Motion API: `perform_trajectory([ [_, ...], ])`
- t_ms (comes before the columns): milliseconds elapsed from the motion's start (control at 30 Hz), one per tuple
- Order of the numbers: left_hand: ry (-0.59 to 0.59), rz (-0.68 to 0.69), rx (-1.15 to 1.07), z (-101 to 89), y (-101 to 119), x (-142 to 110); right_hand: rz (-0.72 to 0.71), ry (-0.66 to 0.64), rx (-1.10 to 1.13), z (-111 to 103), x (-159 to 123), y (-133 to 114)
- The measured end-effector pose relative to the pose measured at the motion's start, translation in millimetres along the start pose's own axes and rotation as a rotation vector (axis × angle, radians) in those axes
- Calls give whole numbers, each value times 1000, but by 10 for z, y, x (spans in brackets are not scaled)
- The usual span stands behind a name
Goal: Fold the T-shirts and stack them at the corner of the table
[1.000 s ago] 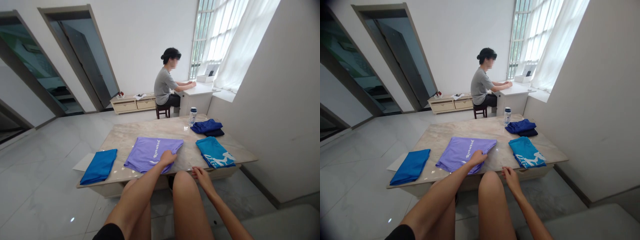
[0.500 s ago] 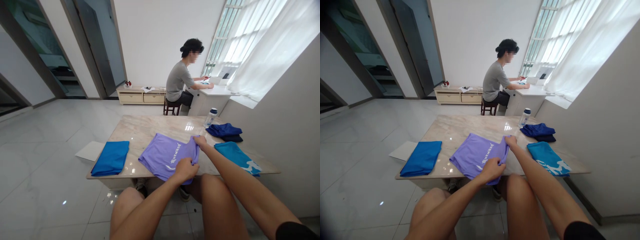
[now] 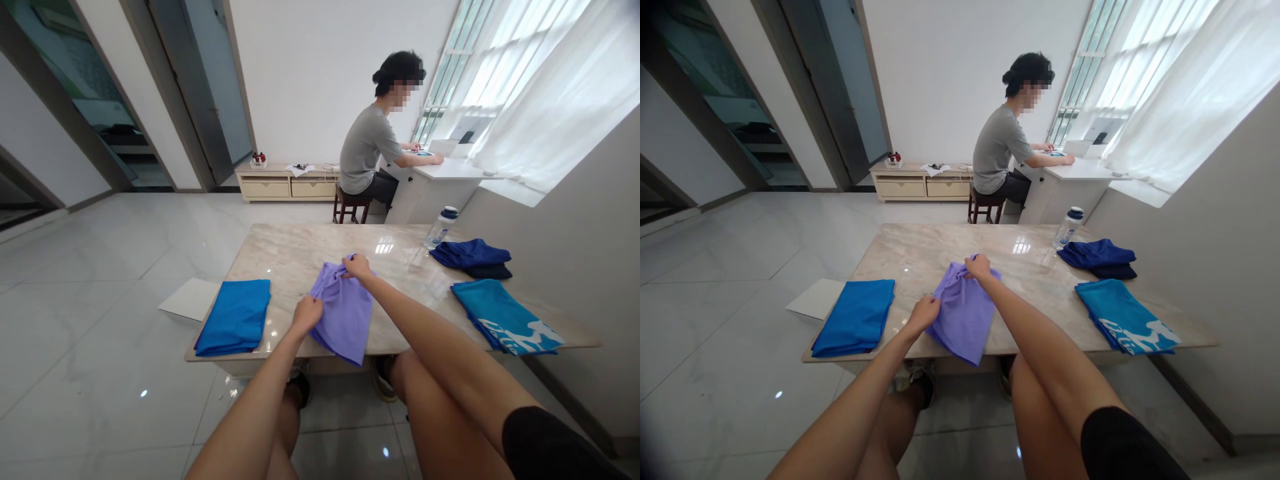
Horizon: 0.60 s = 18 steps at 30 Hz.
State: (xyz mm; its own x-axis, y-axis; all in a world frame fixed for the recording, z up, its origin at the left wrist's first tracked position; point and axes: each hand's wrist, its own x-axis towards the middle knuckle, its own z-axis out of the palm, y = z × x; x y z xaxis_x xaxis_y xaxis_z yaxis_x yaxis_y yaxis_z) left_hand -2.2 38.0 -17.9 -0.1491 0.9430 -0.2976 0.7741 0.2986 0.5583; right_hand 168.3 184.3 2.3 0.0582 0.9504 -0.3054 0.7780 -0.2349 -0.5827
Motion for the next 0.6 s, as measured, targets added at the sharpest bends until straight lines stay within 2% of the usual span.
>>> perform_trajectory([
  [100, 28, -68, 83, -25, -233, 66, 0, -26, 69, 112, 11, 58],
  [233, 38, -128, 201, 6, -382, 128, 44, -51, 28, -1, -34, 316],
  [433, -73, -80, 342, -2, -362, 170, 157, -98, -105, -305, -250, 823],
  [500, -91, -82, 366, -16, -340, 163, 189, -104, -119, -384, -308, 952],
  [600, -180, -105, 408, -59, -334, 141, 211, -125, -106, -472, -356, 1079],
])
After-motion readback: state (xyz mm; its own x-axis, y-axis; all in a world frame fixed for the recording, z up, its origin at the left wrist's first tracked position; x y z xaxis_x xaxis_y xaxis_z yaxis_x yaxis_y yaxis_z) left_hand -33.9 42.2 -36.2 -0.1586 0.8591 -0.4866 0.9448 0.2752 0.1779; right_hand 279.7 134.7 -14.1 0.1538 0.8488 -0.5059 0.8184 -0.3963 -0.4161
